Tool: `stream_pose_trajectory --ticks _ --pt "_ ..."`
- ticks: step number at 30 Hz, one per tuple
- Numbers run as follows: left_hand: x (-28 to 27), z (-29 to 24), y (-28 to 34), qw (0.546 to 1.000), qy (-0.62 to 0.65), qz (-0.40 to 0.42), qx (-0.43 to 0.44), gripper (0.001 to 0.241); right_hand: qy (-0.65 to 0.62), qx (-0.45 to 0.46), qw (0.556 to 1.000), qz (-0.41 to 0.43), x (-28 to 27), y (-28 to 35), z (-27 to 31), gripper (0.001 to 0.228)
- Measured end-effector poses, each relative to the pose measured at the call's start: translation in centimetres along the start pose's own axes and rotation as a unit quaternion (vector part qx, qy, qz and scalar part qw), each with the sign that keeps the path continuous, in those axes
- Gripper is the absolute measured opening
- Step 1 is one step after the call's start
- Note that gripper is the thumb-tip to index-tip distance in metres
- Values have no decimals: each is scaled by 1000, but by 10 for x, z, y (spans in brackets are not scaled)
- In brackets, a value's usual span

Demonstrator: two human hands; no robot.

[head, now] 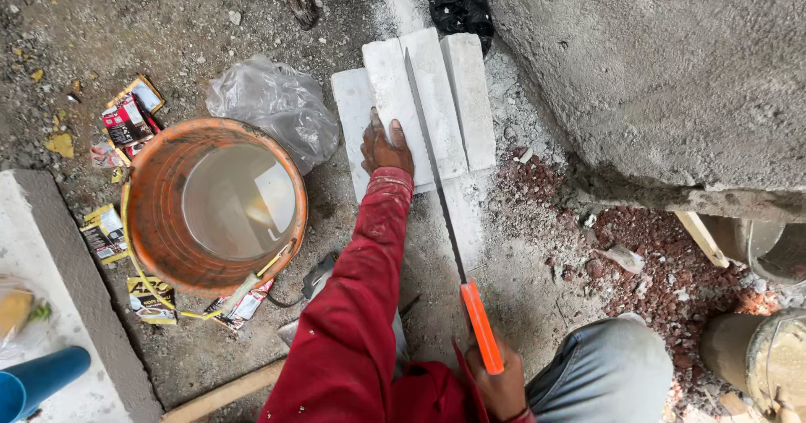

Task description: The person measures a brick with a tape measure, marks it with a pencil, and then cuts the brick using a hand saw.

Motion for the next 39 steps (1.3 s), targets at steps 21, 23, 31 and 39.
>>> stream_pose_trajectory --ticks 21,23,31,39 --pt "2 -5 -7 999 1 -39 32 60 -157 14 987 24 59 -160 32 15" --pt "-1 -12 -9 998 -3 -46 41 58 -199 -44 979 5 52 -147 38 15" --pt "5 0 -2 999 -15 -35 34 60 -7 124 992 34 5 0 -36 26" --pt "-10 -16 2 998 -45 -30 29 61 -102 52 993 15 56 -118 -6 10"
Point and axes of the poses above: each hand's wrist, its own y-axis away from the middle knuckle, its own x-axis out of the palm, z = x × y, the point moved 9 cm from there along -y, towards the middle knuckle, and after that the axes turned 1 degree about y, right-handed, at the moved point
